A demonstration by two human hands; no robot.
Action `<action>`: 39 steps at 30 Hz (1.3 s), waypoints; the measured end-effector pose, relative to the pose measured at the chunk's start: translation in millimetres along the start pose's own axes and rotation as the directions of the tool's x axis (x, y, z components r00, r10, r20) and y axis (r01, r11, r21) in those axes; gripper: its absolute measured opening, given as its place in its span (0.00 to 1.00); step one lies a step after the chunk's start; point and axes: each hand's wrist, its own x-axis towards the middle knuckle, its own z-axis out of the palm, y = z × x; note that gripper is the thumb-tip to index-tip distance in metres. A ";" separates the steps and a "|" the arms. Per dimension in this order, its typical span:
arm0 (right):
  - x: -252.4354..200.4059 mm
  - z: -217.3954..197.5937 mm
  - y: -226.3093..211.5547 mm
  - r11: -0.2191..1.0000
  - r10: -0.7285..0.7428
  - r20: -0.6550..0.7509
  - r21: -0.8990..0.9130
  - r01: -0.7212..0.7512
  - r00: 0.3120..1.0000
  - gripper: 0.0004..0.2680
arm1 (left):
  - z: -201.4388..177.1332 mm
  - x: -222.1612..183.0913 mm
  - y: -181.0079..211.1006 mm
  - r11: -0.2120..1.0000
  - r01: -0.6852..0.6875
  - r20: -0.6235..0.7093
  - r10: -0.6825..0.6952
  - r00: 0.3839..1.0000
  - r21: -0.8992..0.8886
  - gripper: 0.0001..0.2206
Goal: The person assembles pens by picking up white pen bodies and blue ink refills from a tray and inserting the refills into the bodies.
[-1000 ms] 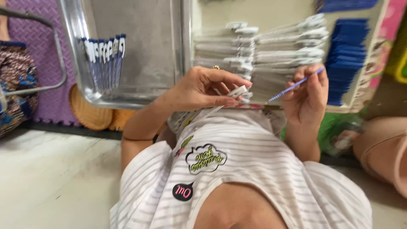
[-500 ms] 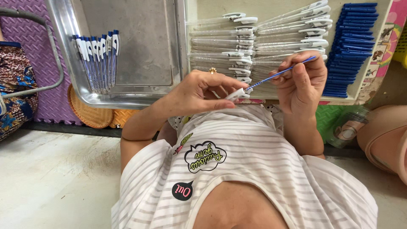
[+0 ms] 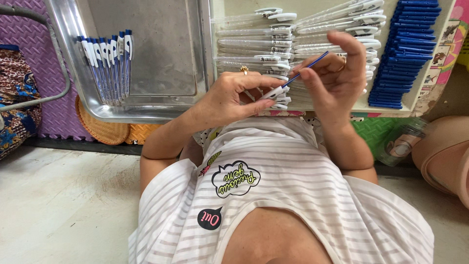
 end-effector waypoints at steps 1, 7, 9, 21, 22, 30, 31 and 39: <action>-2.2 6.0 1.4 0.999 -0.049 -0.054 -0.023 0.048 0.997 0.16 | 1.1 -0.5 -1.4 0.998 0.018 -0.018 -0.019 1.000 -0.053 0.17; -4.9 36.6 2.5 0.936 -0.292 -0.038 -0.215 0.278 0.956 0.08 | 8.3 0.5 -9.2 0.997 -0.002 -0.118 -0.006 0.993 -0.073 0.16; -9.1 40.0 0.8 0.908 -0.325 0.012 -0.275 0.315 0.946 0.14 | 10.0 -1.0 -11.5 0.998 -0.008 -0.152 -0.002 0.988 -0.060 0.15; 1.9 -79.1 0.3 0.658 -0.498 0.278 -0.496 0.567 0.822 0.11 | 37.0 -30.2 -29.2 0.936 -0.238 -0.290 0.160 0.943 -0.258 0.15; 10.7 -104.0 -10.5 0.539 -0.484 0.222 -0.686 0.489 0.846 0.09 | 37.8 -34.9 -35.0 0.909 -0.243 -0.309 0.136 0.941 -0.338 0.15; 80.6 -229.3 -2.6 -0.435 -0.169 0.531 -0.796 0.420 0.830 0.10 | 37.3 -37.1 -38.3 0.918 -0.217 -0.393 0.075 0.916 -0.332 0.13; 82.0 -241.0 7.4 -0.536 -0.099 0.504 -0.753 0.381 0.858 0.09 | 36.7 -38.0 -37.4 0.922 -0.197 -0.386 0.057 0.921 -0.333 0.13; 95.2 -249.5 9.6 -0.715 -0.004 0.610 -0.555 0.424 0.792 0.07 | 34.5 -38.7 -40.5 0.926 -0.202 -0.394 0.064 0.917 -0.319 0.13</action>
